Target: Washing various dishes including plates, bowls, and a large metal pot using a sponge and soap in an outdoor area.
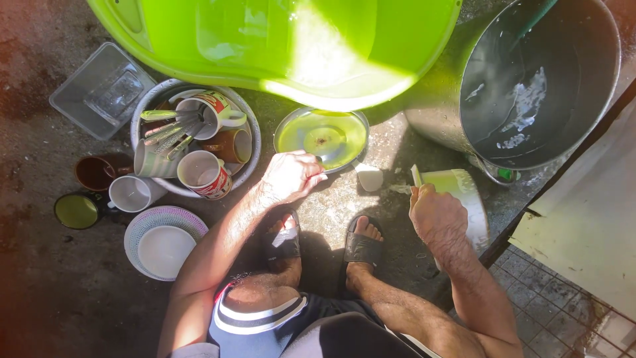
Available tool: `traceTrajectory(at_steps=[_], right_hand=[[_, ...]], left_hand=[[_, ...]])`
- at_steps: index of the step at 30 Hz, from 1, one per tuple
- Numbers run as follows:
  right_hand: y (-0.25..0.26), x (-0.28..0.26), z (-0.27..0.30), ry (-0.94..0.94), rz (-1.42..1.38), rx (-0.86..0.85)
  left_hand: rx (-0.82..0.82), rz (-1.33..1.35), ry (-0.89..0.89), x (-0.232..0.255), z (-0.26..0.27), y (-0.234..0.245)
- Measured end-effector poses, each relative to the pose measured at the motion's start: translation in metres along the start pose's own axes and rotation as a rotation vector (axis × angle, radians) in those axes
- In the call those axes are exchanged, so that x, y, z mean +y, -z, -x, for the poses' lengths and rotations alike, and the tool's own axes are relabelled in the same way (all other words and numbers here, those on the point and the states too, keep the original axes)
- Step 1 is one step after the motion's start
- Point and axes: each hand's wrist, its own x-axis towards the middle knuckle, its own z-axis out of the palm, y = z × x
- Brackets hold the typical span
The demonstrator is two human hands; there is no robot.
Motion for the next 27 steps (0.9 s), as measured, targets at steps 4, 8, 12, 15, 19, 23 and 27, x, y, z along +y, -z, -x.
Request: traceTrajectory(at_steps=[4,8,12,15,19,23,27], right_hand=[[0.016,0.002,0.006,0.041,0.02,0.011],[0.027,0.017,-0.011,0.0,-0.328,-0.185],[-0.08,0.036,-0.048,-0.034,-1.019,-0.254],[-0.212,0.022,-0.076,-0.081,-1.618,-0.34],[-0.247,-0.008,-0.095,-0.088,-1.78,-0.499],[-0.261,-0.006,-0.131,0.086,-1.553,-0.591],[-0.246,-0.007,-0.175,0.355,-0.838,-0.264]], left_hand=[[-0.012,-0.016,-0.012,-0.001,0.004,-0.004],[0.03,0.027,-0.012,0.001,0.009,-0.001],[0.052,0.083,-0.03,0.009,0.013,0.006],[0.011,0.086,-0.055,0.016,0.021,0.008],[-0.009,0.064,-0.098,0.017,0.041,0.0],[0.022,-0.074,-0.186,0.002,0.074,-0.041],[0.047,-0.225,-0.216,0.001,0.107,-0.062]])
